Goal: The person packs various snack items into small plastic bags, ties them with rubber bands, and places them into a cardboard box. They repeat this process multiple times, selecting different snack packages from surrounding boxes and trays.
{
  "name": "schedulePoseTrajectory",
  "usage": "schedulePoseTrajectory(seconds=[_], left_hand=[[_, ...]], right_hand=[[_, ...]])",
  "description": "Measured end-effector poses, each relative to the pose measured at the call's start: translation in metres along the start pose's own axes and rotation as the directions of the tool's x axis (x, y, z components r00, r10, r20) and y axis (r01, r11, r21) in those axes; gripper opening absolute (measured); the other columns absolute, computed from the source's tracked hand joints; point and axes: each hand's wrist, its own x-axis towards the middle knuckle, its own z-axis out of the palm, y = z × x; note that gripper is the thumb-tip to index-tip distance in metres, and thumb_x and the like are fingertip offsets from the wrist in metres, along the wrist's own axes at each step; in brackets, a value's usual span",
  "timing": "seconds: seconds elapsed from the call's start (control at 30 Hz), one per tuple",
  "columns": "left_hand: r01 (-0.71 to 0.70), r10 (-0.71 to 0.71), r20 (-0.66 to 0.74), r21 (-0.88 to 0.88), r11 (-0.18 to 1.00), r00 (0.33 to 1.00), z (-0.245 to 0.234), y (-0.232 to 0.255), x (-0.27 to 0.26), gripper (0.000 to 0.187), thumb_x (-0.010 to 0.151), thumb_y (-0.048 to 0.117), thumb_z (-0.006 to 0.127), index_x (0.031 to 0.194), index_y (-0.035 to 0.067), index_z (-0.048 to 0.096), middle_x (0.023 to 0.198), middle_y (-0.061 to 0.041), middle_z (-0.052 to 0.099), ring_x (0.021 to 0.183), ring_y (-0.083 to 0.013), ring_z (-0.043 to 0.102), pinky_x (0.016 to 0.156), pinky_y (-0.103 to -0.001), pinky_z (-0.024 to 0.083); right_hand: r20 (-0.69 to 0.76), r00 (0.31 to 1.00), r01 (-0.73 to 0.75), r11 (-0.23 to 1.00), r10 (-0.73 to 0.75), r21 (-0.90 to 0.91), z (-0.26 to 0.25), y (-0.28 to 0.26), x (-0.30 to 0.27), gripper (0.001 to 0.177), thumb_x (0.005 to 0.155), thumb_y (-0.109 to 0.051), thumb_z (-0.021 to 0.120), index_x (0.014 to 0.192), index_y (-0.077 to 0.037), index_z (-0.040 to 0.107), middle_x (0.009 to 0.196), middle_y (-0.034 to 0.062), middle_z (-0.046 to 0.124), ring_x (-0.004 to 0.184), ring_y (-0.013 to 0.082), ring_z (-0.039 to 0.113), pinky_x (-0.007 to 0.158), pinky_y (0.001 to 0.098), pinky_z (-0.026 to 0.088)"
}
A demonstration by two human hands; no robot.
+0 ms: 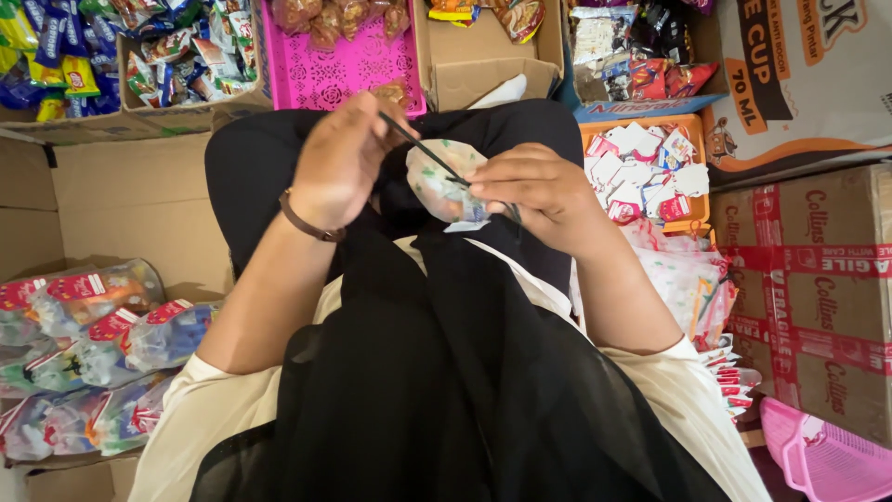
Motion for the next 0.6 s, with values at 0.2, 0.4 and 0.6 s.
schedulePoseTrajectory(seconds=[0.2, 0.4, 0.6], left_hand=[[0.050, -0.090, -0.283, -0.145, 0.988, 0.955, -0.015, 0.007, 0.004, 0.026, 0.104, 0.034, 0.052, 0.087, 0.016, 0.059, 0.103, -0.005, 0.067, 0.094, -0.0201, 0.063, 0.087, -0.033, 0.053], [-0.414, 0.208, 0.386, 0.594, 0.690, 0.899, 0.033, 0.031, -0.025, 0.024, 0.110, 0.032, 0.049, 0.111, 0.013, 0.064, 0.141, -0.011, 0.052, 0.130, -0.0236, 0.053, 0.113, -0.041, 0.041], [-0.399, 0.114, 0.459, 0.592, 0.700, 0.881, 0.051, 0.024, -0.039, 0.065, 0.113, 0.031, 0.055, 0.164, 0.014, 0.018, 0.167, -0.009, 0.027, 0.152, -0.0274, 0.044, 0.128, -0.044, 0.040]], right_hand=[[0.070, 0.996, -0.059, 0.998, 0.061, -0.029, -0.003, -0.001, -0.007, 0.031, 0.101, 0.008, 0.068, 0.120, -0.016, 0.073, 0.130, 0.0090, 0.069, 0.122, 0.0358, 0.067, 0.110, 0.0453, 0.052], [0.177, 0.981, -0.077, 0.997, 0.079, -0.022, -0.007, -0.011, 0.008, 0.026, 0.110, -0.007, 0.058, 0.124, -0.022, 0.072, 0.152, 0.0135, 0.055, 0.115, 0.0306, 0.066, 0.107, 0.0479, 0.047], [0.055, 0.994, -0.099, 0.980, 0.091, 0.170, 0.004, -0.018, 0.027, 0.032, 0.112, -0.022, 0.044, 0.111, -0.003, 0.070, 0.095, 0.0154, 0.071, 0.079, 0.0305, 0.065, 0.078, 0.0392, 0.051]])
